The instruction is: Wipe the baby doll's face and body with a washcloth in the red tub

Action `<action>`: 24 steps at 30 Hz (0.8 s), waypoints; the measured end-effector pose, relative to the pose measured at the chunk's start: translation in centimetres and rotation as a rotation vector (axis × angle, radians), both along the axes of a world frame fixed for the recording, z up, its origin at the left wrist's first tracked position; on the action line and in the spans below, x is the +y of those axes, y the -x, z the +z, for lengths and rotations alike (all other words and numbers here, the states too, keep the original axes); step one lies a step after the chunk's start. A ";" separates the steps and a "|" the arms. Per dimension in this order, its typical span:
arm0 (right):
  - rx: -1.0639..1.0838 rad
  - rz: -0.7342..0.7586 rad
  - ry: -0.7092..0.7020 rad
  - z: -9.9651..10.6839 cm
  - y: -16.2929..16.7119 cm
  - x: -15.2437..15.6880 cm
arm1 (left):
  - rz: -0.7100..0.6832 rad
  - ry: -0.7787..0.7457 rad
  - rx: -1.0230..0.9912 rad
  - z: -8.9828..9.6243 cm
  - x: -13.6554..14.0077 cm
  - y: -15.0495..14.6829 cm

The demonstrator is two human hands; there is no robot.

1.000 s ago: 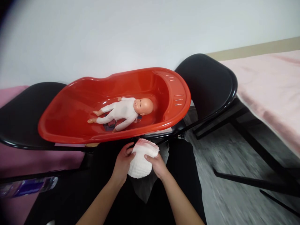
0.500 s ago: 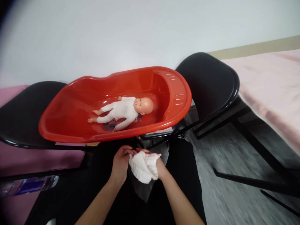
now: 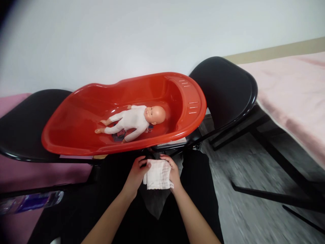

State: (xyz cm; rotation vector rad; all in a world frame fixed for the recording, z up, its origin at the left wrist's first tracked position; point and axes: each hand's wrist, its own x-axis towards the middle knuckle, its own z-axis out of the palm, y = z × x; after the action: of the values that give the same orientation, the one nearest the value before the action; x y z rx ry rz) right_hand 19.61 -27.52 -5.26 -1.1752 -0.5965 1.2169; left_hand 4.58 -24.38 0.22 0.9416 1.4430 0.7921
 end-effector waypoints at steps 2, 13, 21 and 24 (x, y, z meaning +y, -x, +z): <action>0.103 -0.030 0.076 -0.4 0.1 -0.1 | -0.076 -0.021 0.034 -0.3 -0.2 0.0; 0.299 -0.062 0.135 -0.6 0.4 0.0 | -0.268 -0.130 0.262 -1.0 -0.7 -0.1; 0.320 0.055 0.122 1.6 0.6 -0.1 | -0.240 -0.106 0.299 -1.0 -0.7 -0.1; 0.271 0.150 0.090 1.2 0.4 -0.1 | -0.202 -0.107 0.242 -1.0 -0.6 -0.1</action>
State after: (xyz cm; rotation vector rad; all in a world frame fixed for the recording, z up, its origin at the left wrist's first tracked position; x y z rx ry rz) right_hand 19.17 -27.58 -4.09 -1.0299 -0.4350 1.5149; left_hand 4.67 -24.93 -0.75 1.2787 1.4943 0.6261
